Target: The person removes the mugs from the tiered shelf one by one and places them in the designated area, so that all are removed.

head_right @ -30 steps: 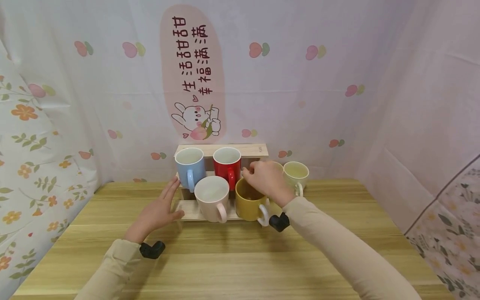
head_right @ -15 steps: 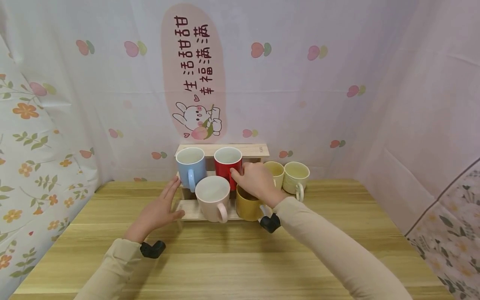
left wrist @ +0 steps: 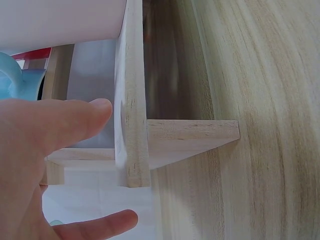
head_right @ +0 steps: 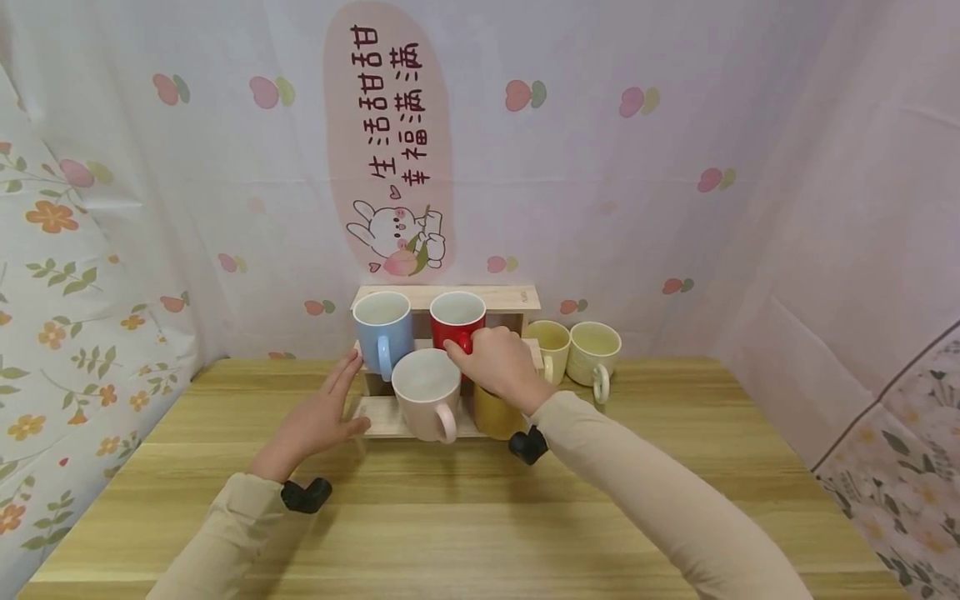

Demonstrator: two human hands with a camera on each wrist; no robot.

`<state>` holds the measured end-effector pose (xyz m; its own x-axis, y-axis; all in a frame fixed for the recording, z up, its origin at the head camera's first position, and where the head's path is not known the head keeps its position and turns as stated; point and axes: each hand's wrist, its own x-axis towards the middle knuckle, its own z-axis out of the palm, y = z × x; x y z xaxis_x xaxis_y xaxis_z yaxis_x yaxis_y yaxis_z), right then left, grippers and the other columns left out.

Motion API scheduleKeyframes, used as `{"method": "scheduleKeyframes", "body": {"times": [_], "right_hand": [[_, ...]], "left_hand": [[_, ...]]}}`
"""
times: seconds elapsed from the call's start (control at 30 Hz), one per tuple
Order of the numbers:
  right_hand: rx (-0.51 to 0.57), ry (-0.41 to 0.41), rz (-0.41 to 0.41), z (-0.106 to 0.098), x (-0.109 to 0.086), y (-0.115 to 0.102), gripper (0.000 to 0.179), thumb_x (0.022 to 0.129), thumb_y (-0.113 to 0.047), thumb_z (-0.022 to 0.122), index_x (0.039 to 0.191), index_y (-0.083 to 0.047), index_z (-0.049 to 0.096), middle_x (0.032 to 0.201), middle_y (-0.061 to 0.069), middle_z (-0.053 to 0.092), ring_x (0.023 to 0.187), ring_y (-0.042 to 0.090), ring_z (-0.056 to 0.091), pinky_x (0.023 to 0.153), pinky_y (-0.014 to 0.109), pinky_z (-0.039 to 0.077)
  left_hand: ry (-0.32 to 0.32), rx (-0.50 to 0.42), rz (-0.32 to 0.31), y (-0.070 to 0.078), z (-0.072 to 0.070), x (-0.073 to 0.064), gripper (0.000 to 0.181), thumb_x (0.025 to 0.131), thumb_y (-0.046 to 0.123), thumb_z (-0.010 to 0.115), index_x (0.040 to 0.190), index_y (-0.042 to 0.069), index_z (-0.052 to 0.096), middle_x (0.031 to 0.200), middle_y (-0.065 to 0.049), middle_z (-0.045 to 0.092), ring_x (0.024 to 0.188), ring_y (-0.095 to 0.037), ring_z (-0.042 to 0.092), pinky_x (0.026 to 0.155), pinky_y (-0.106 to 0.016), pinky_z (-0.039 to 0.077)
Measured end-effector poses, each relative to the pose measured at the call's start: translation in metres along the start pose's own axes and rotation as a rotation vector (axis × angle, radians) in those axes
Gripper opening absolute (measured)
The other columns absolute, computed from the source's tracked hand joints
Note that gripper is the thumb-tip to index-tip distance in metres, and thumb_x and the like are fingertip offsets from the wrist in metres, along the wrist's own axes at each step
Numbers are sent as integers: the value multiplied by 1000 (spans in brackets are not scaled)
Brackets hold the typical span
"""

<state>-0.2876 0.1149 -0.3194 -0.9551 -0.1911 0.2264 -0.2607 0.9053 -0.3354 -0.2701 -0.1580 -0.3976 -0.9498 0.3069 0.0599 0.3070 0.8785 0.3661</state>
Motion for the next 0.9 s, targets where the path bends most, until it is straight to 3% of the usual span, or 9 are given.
{"method": "scheduleKeyframes", "body": {"times": [0.27,0.53,0.9], "right_hand": [[-27,13,-12,1,3,-2,47,93,-40,49,56,-12,53,49,1,48,50,17,48,44,25,37],[-31,41,-14,3,2,-4,45,93,-35,48,54,-12,51,47,1,45,48,17,45,43,24,34],[-60,167,-53,12,-2,-1,47,92,-31,50,49,-12,45,45,0,39,46,16,40,42,25,31]], "left_hand": [[6,4,4,-1,-3,1,97,86,30,70,154,10,5,162,-8,0,76,-24,61,62,-35,52],[8,0,-3,-2,-3,2,98,85,31,71,155,11,5,162,-8,0,73,-22,60,60,-33,51],[8,-12,3,-1,0,0,97,85,31,71,154,10,7,162,-8,1,76,-23,60,64,-37,52]]}}
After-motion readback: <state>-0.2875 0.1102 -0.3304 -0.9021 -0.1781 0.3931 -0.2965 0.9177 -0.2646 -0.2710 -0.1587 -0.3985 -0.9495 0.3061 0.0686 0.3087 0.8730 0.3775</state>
